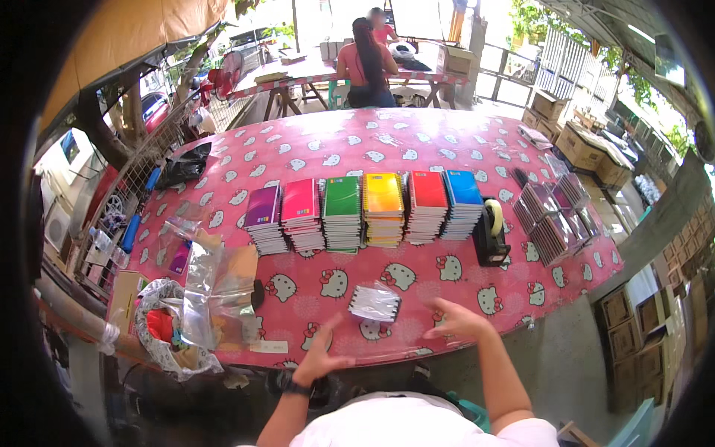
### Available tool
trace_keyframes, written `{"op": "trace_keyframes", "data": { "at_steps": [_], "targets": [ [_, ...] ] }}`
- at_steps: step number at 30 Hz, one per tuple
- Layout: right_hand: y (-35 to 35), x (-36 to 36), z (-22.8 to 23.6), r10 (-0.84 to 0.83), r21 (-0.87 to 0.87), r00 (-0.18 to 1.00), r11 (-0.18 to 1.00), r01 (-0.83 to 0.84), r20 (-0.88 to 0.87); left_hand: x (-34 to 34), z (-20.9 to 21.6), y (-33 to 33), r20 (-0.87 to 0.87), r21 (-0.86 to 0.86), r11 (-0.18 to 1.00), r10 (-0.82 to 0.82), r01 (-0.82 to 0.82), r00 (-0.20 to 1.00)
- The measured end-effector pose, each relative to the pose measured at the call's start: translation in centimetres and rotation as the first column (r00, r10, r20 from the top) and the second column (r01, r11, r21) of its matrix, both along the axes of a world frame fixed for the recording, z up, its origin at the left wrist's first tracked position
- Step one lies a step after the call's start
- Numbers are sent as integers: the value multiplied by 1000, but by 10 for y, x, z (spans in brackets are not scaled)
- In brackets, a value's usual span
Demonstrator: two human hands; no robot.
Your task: The person places colorful spiral-bound notebooks into clear plastic bags and seals them with tape. The person handles notebooks of different colors, inserts them into bags, and uses a tape dispenser to seal the packages.
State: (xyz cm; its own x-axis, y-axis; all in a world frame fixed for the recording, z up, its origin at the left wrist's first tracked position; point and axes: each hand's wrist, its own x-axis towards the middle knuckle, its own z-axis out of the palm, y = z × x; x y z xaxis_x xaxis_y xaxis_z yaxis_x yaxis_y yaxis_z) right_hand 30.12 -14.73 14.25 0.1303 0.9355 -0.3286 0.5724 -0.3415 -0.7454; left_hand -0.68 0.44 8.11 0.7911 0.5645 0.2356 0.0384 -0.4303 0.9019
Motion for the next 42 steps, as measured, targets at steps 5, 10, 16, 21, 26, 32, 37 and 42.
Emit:
{"op": "trace_keyframes", "data": {
  "at_steps": [5, 10, 16, 21, 26, 32, 37, 42],
  "targets": [
    [38, -41, -35, -64, 391, 981, 911, 133, -183, 98, -27, 20, 169, -297, 955, 77, -24, 983],
    [31, -3, -43, -57, 460, 955, 867, 193, -292, 141, -25, -4, 227, -261, 956, 198, -136, 954],
    [11, 50, -51, -9, 358, 879, 912, 203, -477, 187, -40, -43, 255, -251, 960, 192, -127, 948],
    [11, 51, -45, 74, 465, 893, 871, 159, -444, 185, -10, -37, 127, -266, 959, 136, -99, 983],
    [21, 61, -40, 24, 298, 609, 887, 353, -793, 179, 13, -19, 335, -479, 862, 6, 165, 942],
    [47, 46, -21, -89, 635, 982, 752, 176, -167, 189, 23, 3, 101, -395, 919, 48, -4, 994],
    [38, 47, -13, -118, 503, 883, 784, 363, -454, 193, 41, 7, 326, 33, 992, 108, -125, 939],
    [43, 47, -24, -171, 290, 883, 903, 318, -436, 188, 26, 13, 5, -529, 838, -153, 132, 988]
  ]
}}
